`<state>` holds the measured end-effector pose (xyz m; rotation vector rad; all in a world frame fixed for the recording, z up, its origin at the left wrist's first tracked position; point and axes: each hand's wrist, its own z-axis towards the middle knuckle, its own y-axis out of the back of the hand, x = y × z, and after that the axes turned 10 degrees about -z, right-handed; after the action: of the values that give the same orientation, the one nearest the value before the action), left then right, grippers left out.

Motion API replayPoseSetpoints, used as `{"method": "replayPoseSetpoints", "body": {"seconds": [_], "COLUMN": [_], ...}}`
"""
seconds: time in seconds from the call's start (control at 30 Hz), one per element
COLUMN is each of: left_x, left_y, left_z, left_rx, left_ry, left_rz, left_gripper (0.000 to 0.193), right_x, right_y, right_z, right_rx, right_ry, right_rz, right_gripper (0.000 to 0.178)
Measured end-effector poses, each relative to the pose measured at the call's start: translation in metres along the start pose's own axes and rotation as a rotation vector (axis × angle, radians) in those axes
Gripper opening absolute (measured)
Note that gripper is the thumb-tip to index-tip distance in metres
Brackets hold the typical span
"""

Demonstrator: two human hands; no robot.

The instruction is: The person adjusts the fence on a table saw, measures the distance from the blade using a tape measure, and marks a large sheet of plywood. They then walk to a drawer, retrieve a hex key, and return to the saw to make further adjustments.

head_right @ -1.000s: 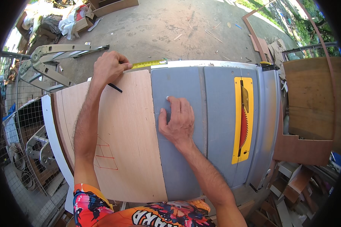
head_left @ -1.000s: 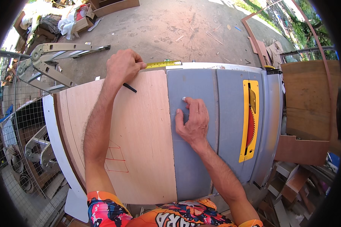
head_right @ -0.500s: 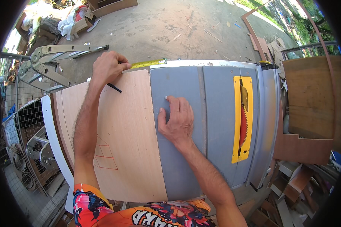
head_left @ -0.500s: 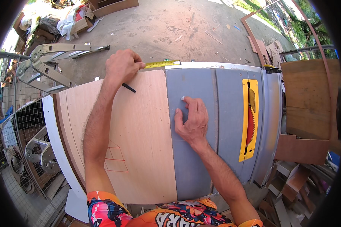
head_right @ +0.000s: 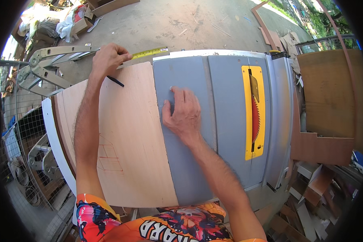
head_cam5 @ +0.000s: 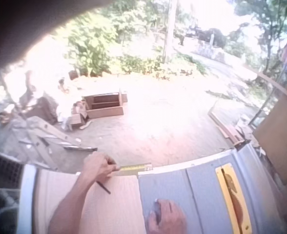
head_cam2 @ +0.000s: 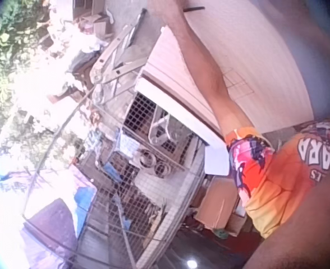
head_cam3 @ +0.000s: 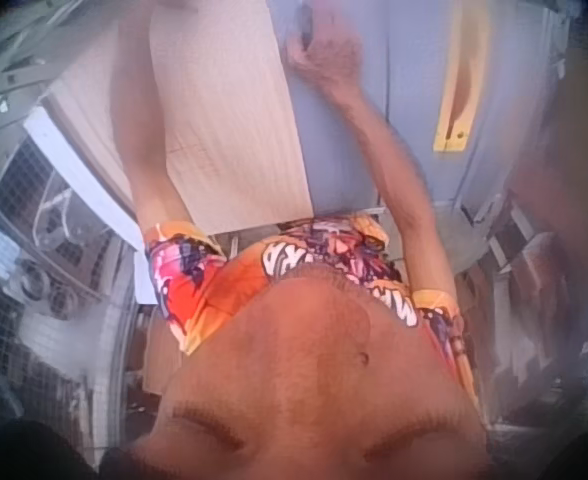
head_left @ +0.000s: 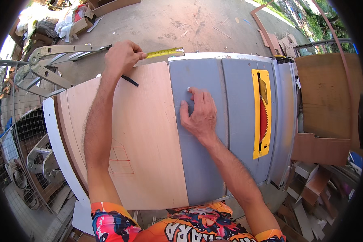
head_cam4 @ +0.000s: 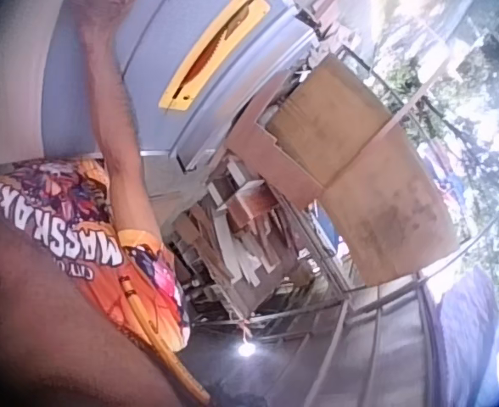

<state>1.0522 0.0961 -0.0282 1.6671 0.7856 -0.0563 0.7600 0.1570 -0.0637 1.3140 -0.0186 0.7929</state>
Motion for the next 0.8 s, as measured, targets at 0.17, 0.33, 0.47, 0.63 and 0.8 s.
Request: {"method": "replayPoseSetpoints", "body": {"seconds": [0.17, 0.33, 0.47, 0.63, 0.8], "left_x": [0.019, -0.012, -0.008, 0.005, -0.022], "left_y": [0.043, 0.048, 0.004, -0.079, -0.131], "left_z": [-0.088, -0.293, -0.449, -0.586, -0.630], "left_rx": [-0.255, -0.053, 0.165, 0.337, 0.202], "left_ry": [-0.176, -0.006, 0.202, 0.397, 0.311], "left_rz": [-0.134, -0.332, -0.396, -0.378, -0.113], "left_gripper": [0.044, 0.041, 0.030, 0.028, 0.023], "right_x": [-0.003, -0.023, -0.026, -0.001, -0.019], "right_y": [-0.010, -0.014, 0.042, 0.135, 0.193], "right_z": [-0.008, -0.015, -0.083, -0.289, -0.448], "right_rx": [-0.093, -0.172, -0.102, 0.070, 0.410], "right_ry": [0.031, 0.013, -0.051, -0.023, -0.130], "right_rz": [0.089, 0.219, 0.467, 0.687, 0.755], "right_gripper": [0.034, 0.035, 0.031, 0.030, 0.031]}}
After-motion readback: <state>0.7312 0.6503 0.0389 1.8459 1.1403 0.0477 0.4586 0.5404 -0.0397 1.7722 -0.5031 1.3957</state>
